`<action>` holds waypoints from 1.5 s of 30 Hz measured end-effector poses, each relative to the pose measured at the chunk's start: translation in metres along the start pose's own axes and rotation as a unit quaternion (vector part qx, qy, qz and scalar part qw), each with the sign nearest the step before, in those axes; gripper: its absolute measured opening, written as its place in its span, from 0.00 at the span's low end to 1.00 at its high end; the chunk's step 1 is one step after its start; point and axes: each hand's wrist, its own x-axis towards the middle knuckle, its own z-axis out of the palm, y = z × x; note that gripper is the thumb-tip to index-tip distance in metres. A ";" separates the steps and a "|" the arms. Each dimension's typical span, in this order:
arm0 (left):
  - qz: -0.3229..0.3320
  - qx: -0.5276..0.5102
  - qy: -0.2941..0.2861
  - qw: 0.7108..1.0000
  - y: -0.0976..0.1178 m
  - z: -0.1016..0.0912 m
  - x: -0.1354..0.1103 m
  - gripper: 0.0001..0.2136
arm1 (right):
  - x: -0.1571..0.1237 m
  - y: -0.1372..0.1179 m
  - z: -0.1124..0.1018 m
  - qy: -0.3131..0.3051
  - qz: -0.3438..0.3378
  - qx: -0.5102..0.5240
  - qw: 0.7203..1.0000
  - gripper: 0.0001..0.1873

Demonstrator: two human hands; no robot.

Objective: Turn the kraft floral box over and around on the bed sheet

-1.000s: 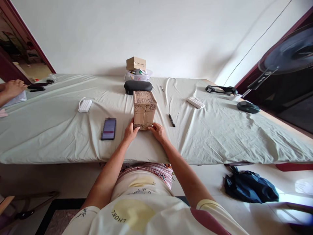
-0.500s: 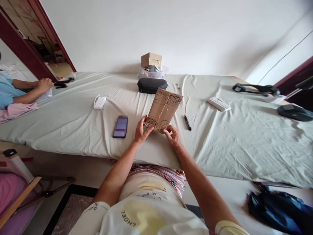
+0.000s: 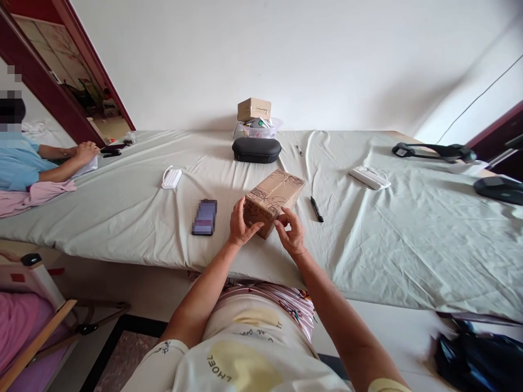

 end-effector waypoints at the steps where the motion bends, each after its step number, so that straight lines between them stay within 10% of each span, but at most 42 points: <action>1: 0.011 0.017 -0.008 1.000 0.001 0.001 0.000 0.52 | 0.000 0.001 0.000 -0.009 0.003 -0.008 1.000 0.20; 15: 0.107 0.088 -0.006 0.990 -0.008 0.019 -0.005 0.52 | 0.024 -0.010 -0.004 -0.046 0.001 -0.116 0.992 0.19; 21: 0.122 0.023 -0.006 0.992 -0.015 0.012 0.000 0.49 | 0.042 0.036 -0.032 0.014 0.154 -0.204 0.967 0.28; 28: 0.068 -0.014 -0.040 0.997 -0.026 0.007 0.000 0.48 | 0.019 0.080 -0.046 -0.044 0.253 -0.193 0.947 0.27; 45: -0.102 0.178 -0.048 0.978 -0.027 0.017 -0.001 0.34 | 0.008 0.081 -0.043 -0.128 0.263 -0.229 0.929 0.10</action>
